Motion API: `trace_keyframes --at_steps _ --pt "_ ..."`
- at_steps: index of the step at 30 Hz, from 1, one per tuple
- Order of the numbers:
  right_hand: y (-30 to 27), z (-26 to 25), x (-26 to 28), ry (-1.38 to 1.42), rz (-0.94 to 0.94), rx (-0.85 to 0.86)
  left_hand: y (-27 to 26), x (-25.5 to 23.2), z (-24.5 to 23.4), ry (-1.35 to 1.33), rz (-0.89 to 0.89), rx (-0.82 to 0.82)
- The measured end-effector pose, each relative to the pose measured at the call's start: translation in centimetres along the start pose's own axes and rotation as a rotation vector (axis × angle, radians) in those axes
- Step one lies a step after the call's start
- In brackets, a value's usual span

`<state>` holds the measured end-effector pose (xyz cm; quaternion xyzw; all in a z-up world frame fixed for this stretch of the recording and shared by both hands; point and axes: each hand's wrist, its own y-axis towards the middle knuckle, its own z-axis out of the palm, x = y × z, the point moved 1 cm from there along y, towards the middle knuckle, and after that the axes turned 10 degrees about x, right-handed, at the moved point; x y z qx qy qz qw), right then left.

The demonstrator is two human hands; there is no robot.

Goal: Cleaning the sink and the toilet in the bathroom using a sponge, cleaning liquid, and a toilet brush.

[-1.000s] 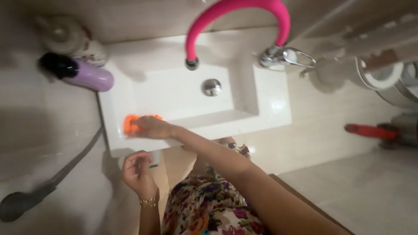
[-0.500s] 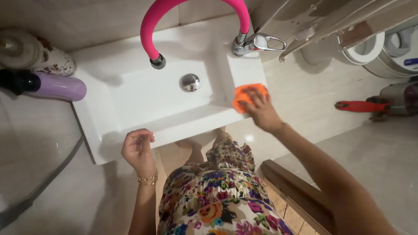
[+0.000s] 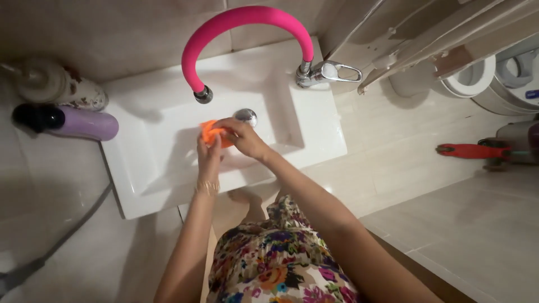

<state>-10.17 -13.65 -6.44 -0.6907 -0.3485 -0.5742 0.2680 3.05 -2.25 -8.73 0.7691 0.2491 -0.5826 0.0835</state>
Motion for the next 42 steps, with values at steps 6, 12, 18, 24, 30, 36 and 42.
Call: trace_keyframes --at_steps 6,12,18,24,30,36,42 --pt "-2.7 -14.1 3.7 -0.527 -0.168 -0.533 6.8 3.6 -0.5 -0.221 -0.026 0.016" --pt "-4.2 -25.4 3.0 -0.847 0.266 -0.109 9.6 -4.1 -0.2 0.438 0.239 0.06" --pt "-3.0 -25.2 3.2 -0.953 0.288 -0.055 9.0 -7.4 0.9 0.571 0.175 -0.142" --pt "-2.9 -25.1 3.1 -0.957 0.339 -0.036 9.5 -7.1 1.6 0.43 0.049 -0.175" --pt "-4.1 -21.8 4.8 -1.47 0.136 -0.31 9.1 -5.6 1.5 0.256 0.024 -0.008" --pt "1.6 -7.4 2.8 -0.613 0.087 0.173 8.6 -1.7 0.9 0.074 0.145 -0.008" --pt "8.8 -2.3 0.4 0.42 0.175 0.338 8.0 -2.6 -4.1 0.081 0.226 -0.239"
